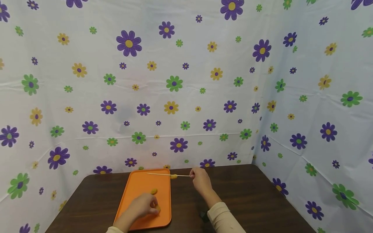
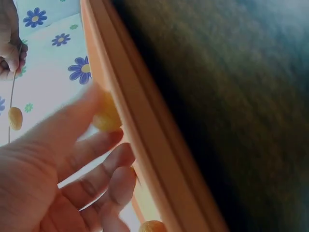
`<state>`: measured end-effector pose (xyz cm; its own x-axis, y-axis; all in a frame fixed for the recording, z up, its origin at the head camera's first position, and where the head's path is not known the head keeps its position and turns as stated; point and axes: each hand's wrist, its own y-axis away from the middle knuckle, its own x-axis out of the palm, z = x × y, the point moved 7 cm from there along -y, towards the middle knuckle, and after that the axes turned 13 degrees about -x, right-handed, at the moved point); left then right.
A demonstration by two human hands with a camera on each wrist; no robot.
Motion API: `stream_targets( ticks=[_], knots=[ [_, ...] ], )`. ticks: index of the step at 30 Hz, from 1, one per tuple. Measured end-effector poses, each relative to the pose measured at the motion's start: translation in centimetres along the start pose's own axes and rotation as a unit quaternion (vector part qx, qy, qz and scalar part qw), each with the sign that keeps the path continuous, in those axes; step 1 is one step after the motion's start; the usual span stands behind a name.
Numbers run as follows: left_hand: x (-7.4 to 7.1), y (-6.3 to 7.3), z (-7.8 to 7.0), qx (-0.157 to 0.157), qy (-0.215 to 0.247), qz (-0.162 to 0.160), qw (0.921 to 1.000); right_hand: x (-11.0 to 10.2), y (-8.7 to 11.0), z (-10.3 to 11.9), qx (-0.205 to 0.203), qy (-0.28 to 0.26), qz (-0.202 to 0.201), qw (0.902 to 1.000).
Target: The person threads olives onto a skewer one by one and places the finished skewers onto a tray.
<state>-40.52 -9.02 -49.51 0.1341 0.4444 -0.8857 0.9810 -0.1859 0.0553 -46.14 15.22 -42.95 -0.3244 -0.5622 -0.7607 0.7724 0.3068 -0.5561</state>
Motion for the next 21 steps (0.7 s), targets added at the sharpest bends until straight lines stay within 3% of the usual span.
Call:
stream_targets(
  ticks=[7,10,15,21],
  knots=[
    [-0.2,-0.2,0.3,-0.009,0.043,-0.004,0.9990,0.1,0.0,-0.1,-0.007,-0.004,-0.002,1.0000],
    [-0.8,-0.6,0.5,0.002,0.091,-0.017,0.9957,0.2,0.1,-0.1,-0.010,-0.004,0.000,0.9999],
    [-2.2,-1.2,1.2,0.005,0.202,-0.048,0.9783,0.2,0.1,0.0,-0.011,-0.008,-0.001,0.9999],
    [-3.8,-1.3,2.4,-0.012,0.244,-0.110,0.9635,0.0,0.2,-0.1,-0.007,-0.016,0.001,0.9999]
  ],
)
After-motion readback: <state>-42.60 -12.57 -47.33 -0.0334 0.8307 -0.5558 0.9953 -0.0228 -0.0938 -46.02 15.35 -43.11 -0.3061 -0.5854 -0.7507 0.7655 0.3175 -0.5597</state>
